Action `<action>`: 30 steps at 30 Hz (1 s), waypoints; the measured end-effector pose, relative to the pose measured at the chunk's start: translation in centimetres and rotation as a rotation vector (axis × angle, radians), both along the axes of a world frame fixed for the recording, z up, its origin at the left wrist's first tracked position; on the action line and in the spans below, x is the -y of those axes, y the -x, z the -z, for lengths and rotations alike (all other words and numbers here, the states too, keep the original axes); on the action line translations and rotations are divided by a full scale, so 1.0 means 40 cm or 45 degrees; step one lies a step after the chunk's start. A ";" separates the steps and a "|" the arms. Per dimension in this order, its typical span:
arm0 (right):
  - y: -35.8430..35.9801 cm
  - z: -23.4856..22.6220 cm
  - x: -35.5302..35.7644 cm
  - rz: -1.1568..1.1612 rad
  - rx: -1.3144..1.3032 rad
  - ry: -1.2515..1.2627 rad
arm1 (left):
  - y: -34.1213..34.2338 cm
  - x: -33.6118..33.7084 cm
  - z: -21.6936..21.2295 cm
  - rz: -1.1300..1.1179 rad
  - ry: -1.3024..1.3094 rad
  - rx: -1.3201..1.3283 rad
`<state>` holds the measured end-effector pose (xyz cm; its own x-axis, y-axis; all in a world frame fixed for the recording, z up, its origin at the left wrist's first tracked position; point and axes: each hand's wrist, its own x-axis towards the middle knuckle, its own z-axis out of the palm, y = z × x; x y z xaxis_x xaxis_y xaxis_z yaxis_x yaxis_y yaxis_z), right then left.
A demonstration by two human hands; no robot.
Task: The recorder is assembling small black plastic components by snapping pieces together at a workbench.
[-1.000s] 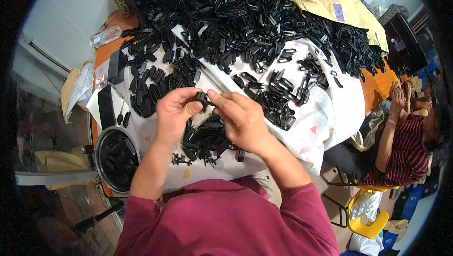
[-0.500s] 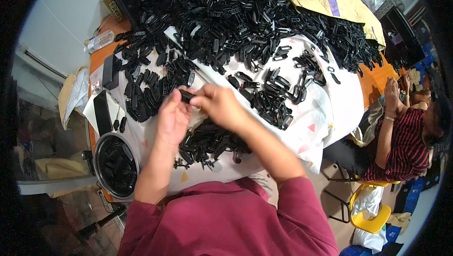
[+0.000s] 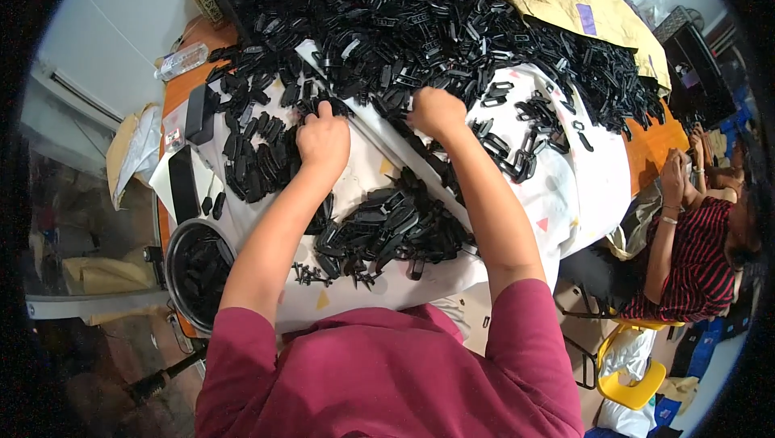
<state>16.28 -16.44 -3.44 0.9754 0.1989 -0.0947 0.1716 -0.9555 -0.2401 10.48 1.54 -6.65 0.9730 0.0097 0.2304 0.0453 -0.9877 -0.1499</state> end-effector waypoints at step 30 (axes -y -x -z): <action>0.062 -0.006 0.095 -0.084 -0.188 -0.573 | 0.172 -0.053 -0.086 0.131 2.723 -0.322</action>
